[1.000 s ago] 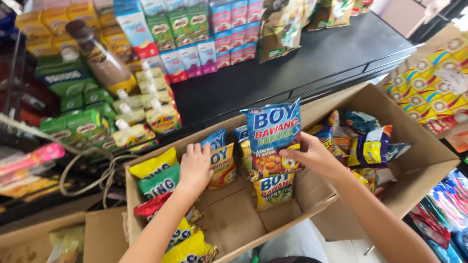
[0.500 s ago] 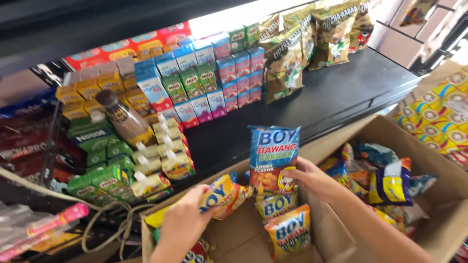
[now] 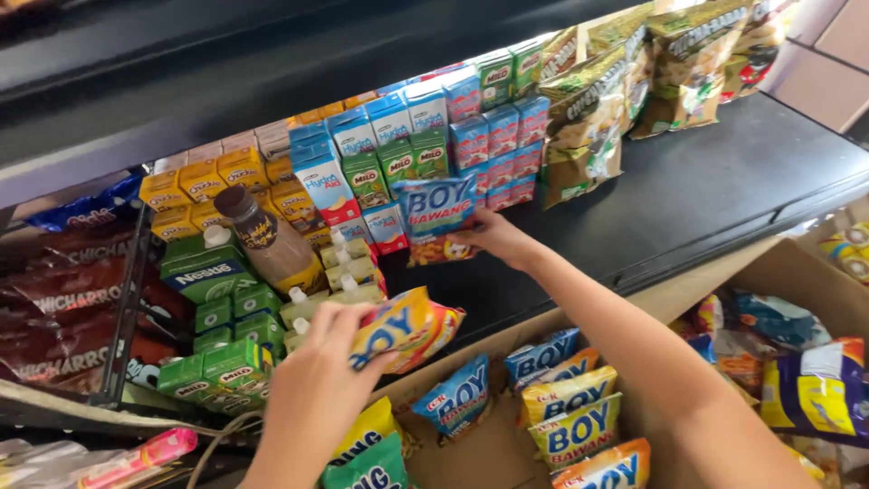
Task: Organizing and sorting various snack bags into different cardboard boxes in a store.
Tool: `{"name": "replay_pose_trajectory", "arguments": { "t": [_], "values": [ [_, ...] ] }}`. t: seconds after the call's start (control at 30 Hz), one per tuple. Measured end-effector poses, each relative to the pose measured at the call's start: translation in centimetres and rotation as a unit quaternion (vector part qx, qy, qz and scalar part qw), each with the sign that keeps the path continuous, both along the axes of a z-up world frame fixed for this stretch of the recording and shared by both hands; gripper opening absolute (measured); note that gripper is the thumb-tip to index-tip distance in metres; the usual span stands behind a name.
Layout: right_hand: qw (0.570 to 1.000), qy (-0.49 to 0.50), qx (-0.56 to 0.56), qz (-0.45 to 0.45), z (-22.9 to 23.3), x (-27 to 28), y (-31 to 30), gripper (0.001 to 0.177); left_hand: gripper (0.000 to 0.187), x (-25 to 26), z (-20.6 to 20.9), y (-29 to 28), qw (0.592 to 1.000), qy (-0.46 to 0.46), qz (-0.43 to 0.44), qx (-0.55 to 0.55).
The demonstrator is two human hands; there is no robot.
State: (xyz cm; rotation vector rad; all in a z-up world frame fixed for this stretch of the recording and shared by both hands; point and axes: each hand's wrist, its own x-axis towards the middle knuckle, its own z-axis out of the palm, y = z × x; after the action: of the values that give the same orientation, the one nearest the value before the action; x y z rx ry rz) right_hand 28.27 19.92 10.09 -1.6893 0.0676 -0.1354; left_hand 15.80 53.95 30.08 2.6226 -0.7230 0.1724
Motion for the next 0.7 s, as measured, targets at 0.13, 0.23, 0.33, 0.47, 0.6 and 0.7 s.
{"name": "replay_pose_trajectory", "arguments": {
  "t": [0.13, 0.23, 0.33, 0.47, 0.6, 0.7],
  "values": [
    [0.997, -0.043, -0.025, 0.061, -7.2, 6.0, 1.4, 0.044, 0.048, 3.4, -4.5, -2.2, 0.997, 0.01, -0.076, -0.012],
    [0.997, -0.051, -0.003, 0.06, -10.3, 8.9, 1.9, 0.042, 0.043, 4.1, -5.5, -4.1, 0.994, 0.018, -0.102, 0.036],
    [0.997, -0.049, -0.051, 0.043, -10.4, 9.9, 1.8, 0.041, 0.046, 5.5, -6.7, -4.9, 0.99, -0.04, -0.133, 0.014],
    [0.993, -0.01, -0.115, 0.034, -9.3, 9.5, 1.7, 0.038, 0.051, 11.8, -10.8, -6.8, 0.989, -0.067, -0.117, 0.058],
    [0.998, 0.013, -0.021, 0.064, -10.1, 9.3, 1.1, 0.032, 0.054, 17.7, -15.3, -9.2, 0.982, -0.067, -0.129, 0.118],
    [0.998, 0.028, 0.02, 0.057, -9.6, 8.3, 1.4, 0.031, 0.056, 20.3, -16.3, -10.5, 0.98, -0.083, -0.13, 0.124]
  ]
}}
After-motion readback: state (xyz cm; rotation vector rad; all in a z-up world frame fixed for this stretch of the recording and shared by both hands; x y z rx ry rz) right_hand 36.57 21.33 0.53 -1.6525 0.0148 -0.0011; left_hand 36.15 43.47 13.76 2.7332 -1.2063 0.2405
